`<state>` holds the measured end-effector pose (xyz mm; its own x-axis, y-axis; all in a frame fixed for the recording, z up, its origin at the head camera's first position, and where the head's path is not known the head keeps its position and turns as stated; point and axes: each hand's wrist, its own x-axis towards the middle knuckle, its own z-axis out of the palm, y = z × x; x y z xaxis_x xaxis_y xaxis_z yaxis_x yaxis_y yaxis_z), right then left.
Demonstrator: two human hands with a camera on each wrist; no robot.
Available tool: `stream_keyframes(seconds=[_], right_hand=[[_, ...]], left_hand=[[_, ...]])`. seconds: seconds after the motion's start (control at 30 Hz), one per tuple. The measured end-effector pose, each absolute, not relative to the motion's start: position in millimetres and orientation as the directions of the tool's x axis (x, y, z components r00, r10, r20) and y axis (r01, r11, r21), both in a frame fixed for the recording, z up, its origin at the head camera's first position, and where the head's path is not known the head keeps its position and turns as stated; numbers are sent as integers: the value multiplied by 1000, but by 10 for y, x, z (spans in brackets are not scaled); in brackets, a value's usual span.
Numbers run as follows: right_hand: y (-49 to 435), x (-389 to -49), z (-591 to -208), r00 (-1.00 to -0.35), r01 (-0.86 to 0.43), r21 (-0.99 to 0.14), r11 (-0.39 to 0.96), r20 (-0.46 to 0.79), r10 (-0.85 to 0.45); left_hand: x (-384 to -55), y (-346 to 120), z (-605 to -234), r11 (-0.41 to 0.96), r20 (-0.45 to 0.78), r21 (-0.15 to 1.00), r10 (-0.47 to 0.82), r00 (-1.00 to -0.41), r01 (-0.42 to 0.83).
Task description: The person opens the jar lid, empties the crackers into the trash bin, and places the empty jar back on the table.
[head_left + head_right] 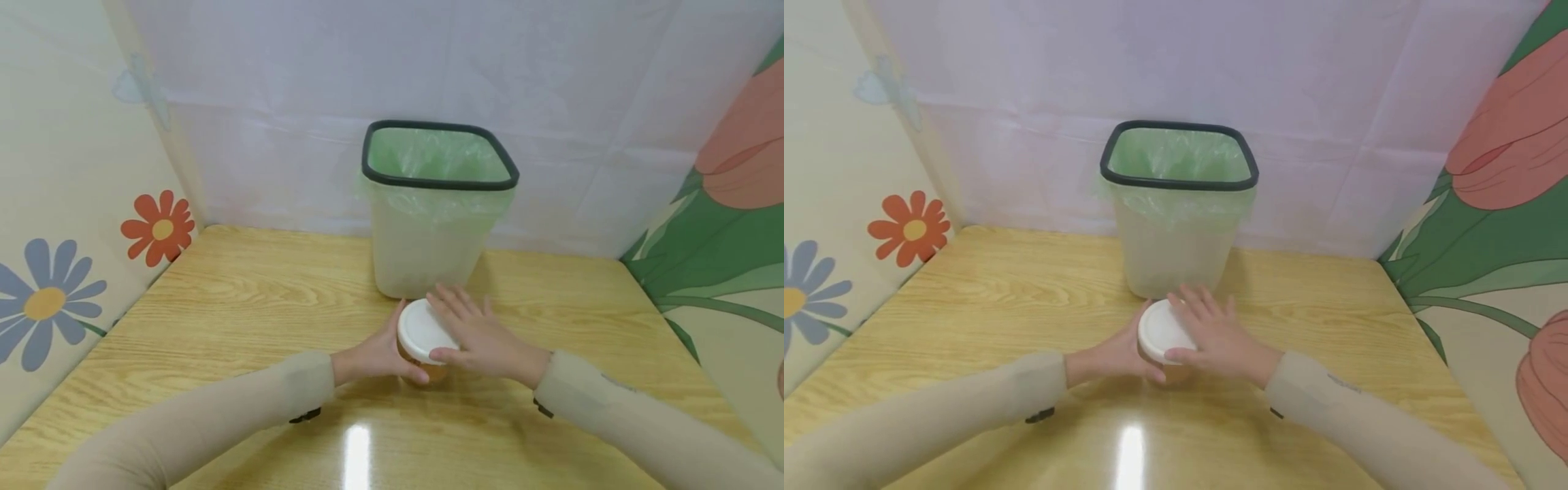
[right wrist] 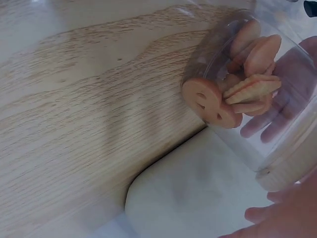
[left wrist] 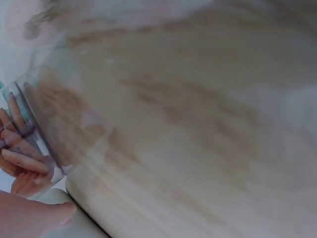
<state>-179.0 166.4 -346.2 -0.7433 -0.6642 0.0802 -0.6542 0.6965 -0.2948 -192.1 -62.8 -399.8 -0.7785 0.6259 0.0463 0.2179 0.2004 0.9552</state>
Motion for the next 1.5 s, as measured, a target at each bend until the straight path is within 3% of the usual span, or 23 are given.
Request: stream_keyframes(seconds=[0.53, 1.17, 1.5], right_hand=[[1623, -1825, -3488, -718, -682, -289, 672, 87, -691], [1419, -1848, -3512, -720, -687, -288, 667, 140, -680], [1451, -1944, -3577, -663, -744, -275, 610, 180, -727]], left_hand=[[-1915, -545, -4032, 189, 77, 958, 557, -827, 217], [-1988, -553, -4061, 132, 141, 950, 628, -766, 284], [-2019, -583, -4061, 113, 135, 953, 675, -725, 282]])
